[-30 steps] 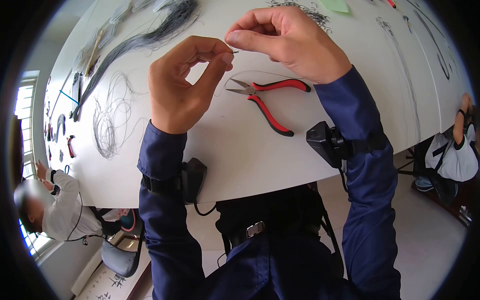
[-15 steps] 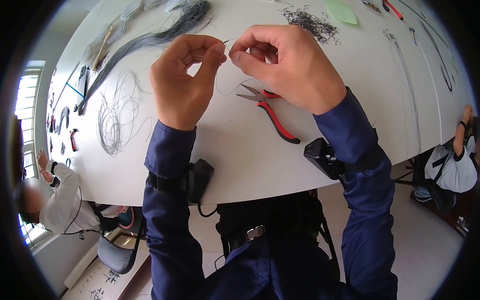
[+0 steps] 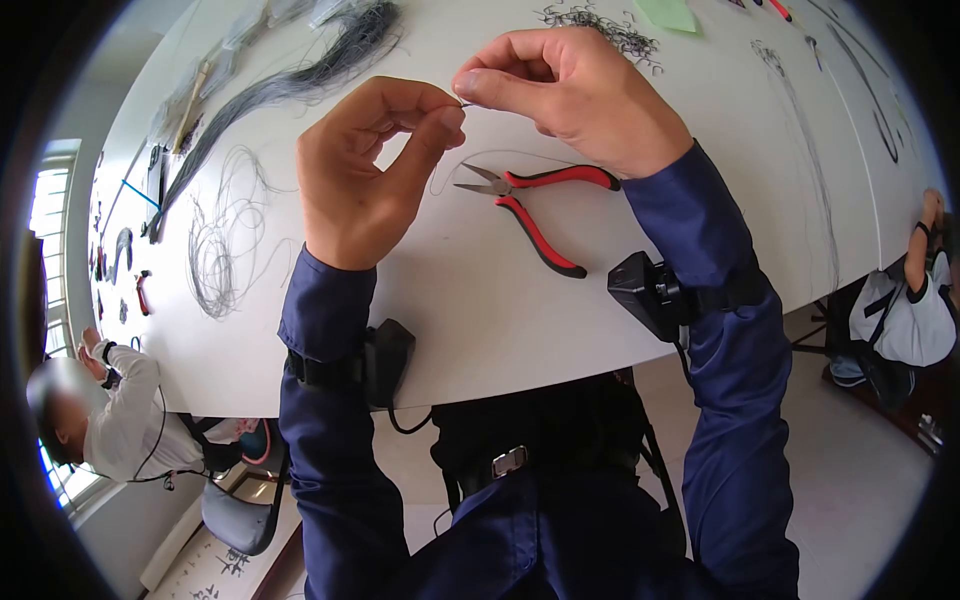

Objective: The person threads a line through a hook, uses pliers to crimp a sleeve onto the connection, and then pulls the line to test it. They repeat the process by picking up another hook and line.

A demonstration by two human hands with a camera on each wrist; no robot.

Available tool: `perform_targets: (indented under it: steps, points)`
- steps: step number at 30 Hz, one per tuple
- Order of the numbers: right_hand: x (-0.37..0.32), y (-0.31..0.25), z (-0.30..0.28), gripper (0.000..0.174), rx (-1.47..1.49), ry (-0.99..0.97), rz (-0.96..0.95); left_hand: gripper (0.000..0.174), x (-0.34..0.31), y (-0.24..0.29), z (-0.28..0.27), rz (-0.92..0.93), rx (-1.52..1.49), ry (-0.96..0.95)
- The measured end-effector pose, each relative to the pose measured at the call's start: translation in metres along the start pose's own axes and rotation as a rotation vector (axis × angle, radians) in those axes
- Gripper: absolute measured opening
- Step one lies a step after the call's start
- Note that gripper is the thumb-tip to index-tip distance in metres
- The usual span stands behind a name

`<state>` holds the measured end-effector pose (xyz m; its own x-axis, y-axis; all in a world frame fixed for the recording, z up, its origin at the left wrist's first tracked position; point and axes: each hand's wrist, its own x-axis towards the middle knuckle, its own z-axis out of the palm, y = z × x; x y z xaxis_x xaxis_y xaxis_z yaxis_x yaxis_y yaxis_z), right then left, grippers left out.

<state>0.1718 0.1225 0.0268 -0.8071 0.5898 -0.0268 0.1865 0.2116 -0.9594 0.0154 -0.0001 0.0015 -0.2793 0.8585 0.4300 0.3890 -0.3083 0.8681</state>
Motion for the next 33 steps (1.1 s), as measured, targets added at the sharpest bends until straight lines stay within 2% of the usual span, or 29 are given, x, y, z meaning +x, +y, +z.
perform_targets:
  steps: [1,4,8,10,13,16,19,22,25,28,33]
  points:
    - [0.001,0.000,-0.001,0.021,0.017,-0.011,0.063,0.005,0.000,0.000,-0.001,-0.007,-0.018,0.015]
    - [-0.002,-0.007,0.006,0.021,0.015,-0.025,0.065,0.005,0.002,0.000,-0.002,-0.026,-0.056,0.083]
    - [-0.003,-0.001,0.017,0.021,-0.066,0.040,-0.087,0.005,0.003,-0.003,-0.002,-0.054,-0.029,0.169]
    - [-0.005,-0.002,0.020,0.019,-0.124,0.065,-0.147,0.007,0.002,-0.005,-0.004,-0.055,0.051,0.142]
    - [-0.008,-0.016,0.018,0.018,-0.327,0.056,-0.099,0.007,0.002,-0.007,-0.006,-0.039,0.180,0.090]
    - [-0.008,-0.016,0.015,0.017,-0.401,0.109,-0.164,0.006,0.002,-0.006,-0.005,-0.025,0.248,0.017]
    - [-0.001,0.001,0.013,0.020,-0.178,0.113,-0.230,0.005,0.001,-0.001,-0.004,-0.025,0.217,-0.054]
    - [0.005,0.009,0.007,0.023,-0.140,0.093,-0.274,0.006,0.000,-0.003,-0.002,0.006,0.125,-0.072]
    - [-0.001,-0.002,0.003,0.025,0.017,0.031,0.026,0.008,-0.001,0.001,-0.002,-0.025,0.026,-0.052]
    - [0.001,0.001,-0.001,0.026,0.033,-0.025,0.106,0.009,0.000,0.004,-0.004,-0.062,0.000,-0.011]
    - [-0.004,-0.010,0.007,0.023,-0.009,-0.008,0.047,0.010,0.001,0.003,-0.006,-0.090,0.005,0.082]
